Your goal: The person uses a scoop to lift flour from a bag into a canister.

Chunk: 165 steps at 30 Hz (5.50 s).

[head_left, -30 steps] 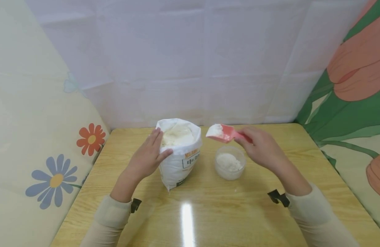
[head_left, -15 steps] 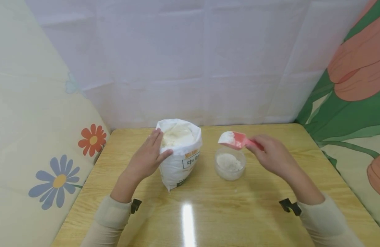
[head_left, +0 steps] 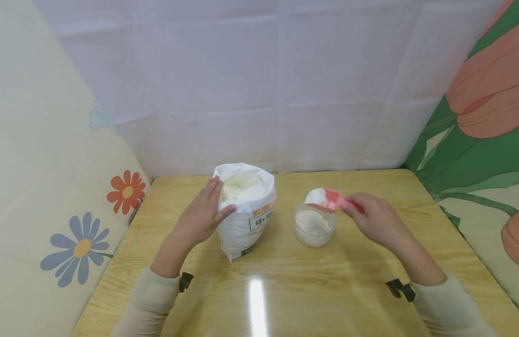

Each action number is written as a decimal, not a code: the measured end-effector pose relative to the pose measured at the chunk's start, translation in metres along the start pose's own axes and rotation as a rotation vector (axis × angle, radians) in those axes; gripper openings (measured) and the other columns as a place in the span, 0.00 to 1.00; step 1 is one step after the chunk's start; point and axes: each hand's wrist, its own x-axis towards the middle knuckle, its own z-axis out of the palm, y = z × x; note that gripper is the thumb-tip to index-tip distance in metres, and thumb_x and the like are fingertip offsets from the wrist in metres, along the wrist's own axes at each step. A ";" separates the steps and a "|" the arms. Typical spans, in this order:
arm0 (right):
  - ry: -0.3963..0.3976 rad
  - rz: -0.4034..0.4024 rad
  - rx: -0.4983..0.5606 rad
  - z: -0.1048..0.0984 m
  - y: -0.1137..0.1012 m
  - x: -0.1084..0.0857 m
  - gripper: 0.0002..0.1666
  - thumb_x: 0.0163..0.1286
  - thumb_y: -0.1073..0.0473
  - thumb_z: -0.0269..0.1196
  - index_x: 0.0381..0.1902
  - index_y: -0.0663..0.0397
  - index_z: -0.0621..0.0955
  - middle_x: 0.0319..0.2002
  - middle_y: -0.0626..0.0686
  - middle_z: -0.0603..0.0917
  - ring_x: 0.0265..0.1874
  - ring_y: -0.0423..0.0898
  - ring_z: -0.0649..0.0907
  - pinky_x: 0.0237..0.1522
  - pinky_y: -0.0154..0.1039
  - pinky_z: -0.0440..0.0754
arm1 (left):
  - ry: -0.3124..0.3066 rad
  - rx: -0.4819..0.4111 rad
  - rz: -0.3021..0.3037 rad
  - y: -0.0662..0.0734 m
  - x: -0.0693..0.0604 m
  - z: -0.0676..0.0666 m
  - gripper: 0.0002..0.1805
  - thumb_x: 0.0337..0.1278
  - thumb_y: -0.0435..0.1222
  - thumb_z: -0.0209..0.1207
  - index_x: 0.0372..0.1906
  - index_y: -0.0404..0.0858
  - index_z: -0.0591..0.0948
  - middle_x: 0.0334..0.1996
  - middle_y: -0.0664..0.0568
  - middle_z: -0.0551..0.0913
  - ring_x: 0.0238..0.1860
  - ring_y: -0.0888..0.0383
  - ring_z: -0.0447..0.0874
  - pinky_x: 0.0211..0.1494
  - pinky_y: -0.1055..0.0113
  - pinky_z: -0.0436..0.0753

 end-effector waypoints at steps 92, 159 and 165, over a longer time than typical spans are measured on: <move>-0.206 -0.284 -0.487 -0.011 -0.018 0.033 0.11 0.66 0.61 0.69 0.25 0.54 0.80 0.23 0.48 0.77 0.21 0.45 0.76 0.25 0.45 0.80 | 0.002 -0.007 0.005 -0.001 0.001 0.002 0.48 0.76 0.60 0.42 0.79 0.25 0.47 0.81 0.35 0.43 0.81 0.41 0.39 0.81 0.47 0.49; -0.193 -0.464 -0.347 -0.024 -0.126 0.098 0.11 0.75 0.57 0.61 0.30 0.51 0.83 0.29 0.49 0.79 0.28 0.48 0.76 0.33 0.43 0.78 | 0.002 0.003 0.012 0.002 0.000 0.000 0.48 0.76 0.61 0.43 0.79 0.25 0.48 0.80 0.34 0.44 0.81 0.40 0.41 0.81 0.47 0.50; -0.308 -0.482 -0.492 -0.027 -0.147 0.109 0.07 0.71 0.59 0.64 0.32 0.53 0.84 0.30 0.49 0.81 0.28 0.49 0.78 0.34 0.45 0.81 | 0.008 0.001 0.019 0.002 0.000 -0.001 0.48 0.76 0.60 0.45 0.79 0.25 0.48 0.80 0.34 0.45 0.81 0.40 0.42 0.81 0.46 0.51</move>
